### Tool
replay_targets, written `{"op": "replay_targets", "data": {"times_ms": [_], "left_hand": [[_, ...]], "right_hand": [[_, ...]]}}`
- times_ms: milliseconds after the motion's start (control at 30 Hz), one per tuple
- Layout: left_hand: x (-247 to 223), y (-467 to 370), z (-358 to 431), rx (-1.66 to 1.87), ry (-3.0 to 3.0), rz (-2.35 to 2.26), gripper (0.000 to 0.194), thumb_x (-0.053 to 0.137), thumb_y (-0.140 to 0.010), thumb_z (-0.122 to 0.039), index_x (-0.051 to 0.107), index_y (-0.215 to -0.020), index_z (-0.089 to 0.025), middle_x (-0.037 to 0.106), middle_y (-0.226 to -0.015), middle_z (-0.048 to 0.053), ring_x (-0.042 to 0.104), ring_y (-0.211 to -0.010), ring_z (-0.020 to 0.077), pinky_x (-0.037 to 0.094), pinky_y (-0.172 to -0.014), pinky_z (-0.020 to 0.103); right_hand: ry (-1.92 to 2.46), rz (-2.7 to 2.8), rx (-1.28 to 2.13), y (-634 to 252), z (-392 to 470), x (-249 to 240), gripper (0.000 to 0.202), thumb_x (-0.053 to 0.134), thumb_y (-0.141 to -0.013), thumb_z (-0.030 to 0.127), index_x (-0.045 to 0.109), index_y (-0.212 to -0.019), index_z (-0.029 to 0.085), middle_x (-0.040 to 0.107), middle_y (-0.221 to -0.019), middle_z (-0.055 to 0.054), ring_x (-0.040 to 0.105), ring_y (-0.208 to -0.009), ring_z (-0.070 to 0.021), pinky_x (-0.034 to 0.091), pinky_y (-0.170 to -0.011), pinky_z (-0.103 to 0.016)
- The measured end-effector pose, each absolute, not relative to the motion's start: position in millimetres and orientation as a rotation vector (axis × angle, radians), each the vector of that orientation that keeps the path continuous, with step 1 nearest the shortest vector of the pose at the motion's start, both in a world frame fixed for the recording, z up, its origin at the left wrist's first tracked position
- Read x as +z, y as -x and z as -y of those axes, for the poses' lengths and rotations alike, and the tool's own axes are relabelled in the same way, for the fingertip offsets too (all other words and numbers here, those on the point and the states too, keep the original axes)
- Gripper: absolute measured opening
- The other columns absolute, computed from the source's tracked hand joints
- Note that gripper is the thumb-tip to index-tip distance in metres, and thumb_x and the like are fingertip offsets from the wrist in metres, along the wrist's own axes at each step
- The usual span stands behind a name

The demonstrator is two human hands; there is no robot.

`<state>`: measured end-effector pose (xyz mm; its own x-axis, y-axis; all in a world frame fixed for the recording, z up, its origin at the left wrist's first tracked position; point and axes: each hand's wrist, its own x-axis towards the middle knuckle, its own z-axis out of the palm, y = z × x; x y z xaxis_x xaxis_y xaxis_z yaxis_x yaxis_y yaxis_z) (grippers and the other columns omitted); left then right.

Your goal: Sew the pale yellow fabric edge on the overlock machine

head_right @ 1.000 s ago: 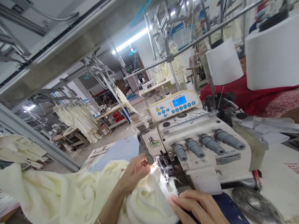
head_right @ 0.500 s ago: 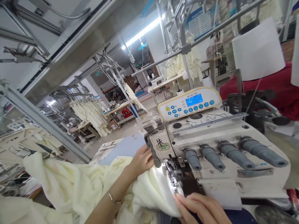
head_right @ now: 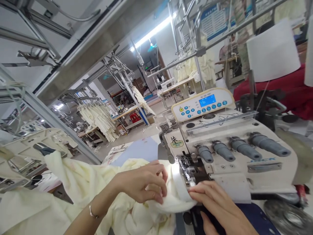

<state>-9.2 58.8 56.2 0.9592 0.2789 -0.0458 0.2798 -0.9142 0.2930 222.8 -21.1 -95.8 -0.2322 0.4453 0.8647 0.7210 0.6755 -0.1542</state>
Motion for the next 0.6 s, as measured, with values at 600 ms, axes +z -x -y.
{"op": "replay_targets", "data": {"times_ms": [600], "left_hand": [[68, -36, -17, 0.438, -2.601, -0.375, 0.02, 0.042, -0.096, -0.025, 0.049, -0.078, -0.019, 0.064, -0.081, 0.006, 0.055, -0.079, 0.0159, 0.045, -0.083, 0.028]], "right_hand": [[0.88, 1.701, -0.029, -191, 63, -76, 0.015, 0.056, -0.088, 0.026, 0.053, -0.101, 0.018, 0.062, -0.096, -0.007, 0.065, -0.088, -0.0155, 0.055, -0.077, -0.017]]}}
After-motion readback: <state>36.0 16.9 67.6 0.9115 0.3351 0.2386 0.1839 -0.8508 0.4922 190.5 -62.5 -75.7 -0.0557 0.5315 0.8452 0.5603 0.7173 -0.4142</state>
